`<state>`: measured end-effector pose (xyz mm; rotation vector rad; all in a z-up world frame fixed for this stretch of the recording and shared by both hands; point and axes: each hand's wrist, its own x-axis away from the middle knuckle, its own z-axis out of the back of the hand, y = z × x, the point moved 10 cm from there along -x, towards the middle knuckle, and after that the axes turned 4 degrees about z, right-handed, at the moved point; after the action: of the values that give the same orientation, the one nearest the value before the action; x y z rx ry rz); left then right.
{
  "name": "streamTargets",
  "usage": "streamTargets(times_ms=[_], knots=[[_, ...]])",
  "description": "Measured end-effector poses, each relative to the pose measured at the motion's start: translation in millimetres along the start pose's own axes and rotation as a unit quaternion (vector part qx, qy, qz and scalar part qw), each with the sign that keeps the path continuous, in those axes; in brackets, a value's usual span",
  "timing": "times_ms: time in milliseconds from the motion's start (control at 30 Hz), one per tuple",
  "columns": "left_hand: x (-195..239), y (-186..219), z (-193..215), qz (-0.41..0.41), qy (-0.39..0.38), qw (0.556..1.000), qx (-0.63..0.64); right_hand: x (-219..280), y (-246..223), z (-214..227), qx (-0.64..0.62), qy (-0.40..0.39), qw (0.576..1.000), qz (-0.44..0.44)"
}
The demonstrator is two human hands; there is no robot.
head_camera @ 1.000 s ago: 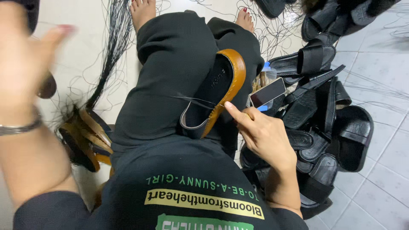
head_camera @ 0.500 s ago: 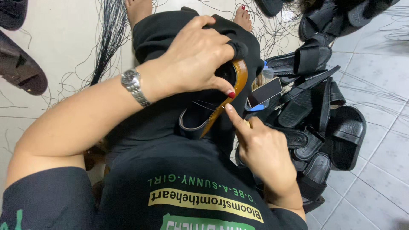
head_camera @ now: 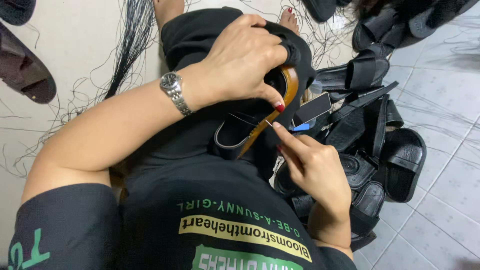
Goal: The person sits on the floor and sews a brown leather shoe using a needle and black thread. They repeatedly push the needle through the shoe's sole and pull the thread tight to secure the stitching.
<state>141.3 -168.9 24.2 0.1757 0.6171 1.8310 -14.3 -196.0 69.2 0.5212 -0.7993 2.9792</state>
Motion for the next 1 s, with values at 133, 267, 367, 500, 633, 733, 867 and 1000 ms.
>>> streamTargets(times_ms=[133, 267, 367, 500, 633, 733, 867, 1000], knots=[[-1.4, -0.1, 4.1, -0.016, 0.031, 0.999, -0.019, -14.5, -7.4, 1.1, 0.009, 0.009, 1.000, 0.010], [26.2, 3.6, 20.9, 0.005, 0.086, 0.996, 0.021, -16.0, -16.7, 3.1, -0.010, 0.026, 0.999, 0.039], [84.9, 51.3, 86.6, -0.065, 0.244, 0.962, 0.106, -7.5, -12.2, 1.7, 0.000, 0.025, 0.999, 0.032], [108.1, 68.5, 49.6, -0.061, 0.170, 0.983, -0.008, -2.7, -17.4, -8.3, 0.164, -0.015, 0.986, -0.013], [98.7, 36.7, 58.5, 0.066, 0.076, 0.943, 0.318, -13.5, -17.7, -9.6, 0.214, 0.038, 0.976, 0.006], [115.6, 38.4, 14.7, 0.181, -0.018, 0.727, 0.662, -12.8, -19.6, -14.7, 0.156, 0.067, 0.985, 0.018], [113.2, 24.1, 11.9, 0.242, 0.027, 0.762, 0.600, -8.0, 7.9, -24.6, 0.120, 0.126, 0.984, 0.022], [130.4, -0.5, -14.5, 0.331, 0.076, 0.794, 0.504, -12.3, 13.5, -21.8, 0.097, 0.148, 0.983, 0.052]])
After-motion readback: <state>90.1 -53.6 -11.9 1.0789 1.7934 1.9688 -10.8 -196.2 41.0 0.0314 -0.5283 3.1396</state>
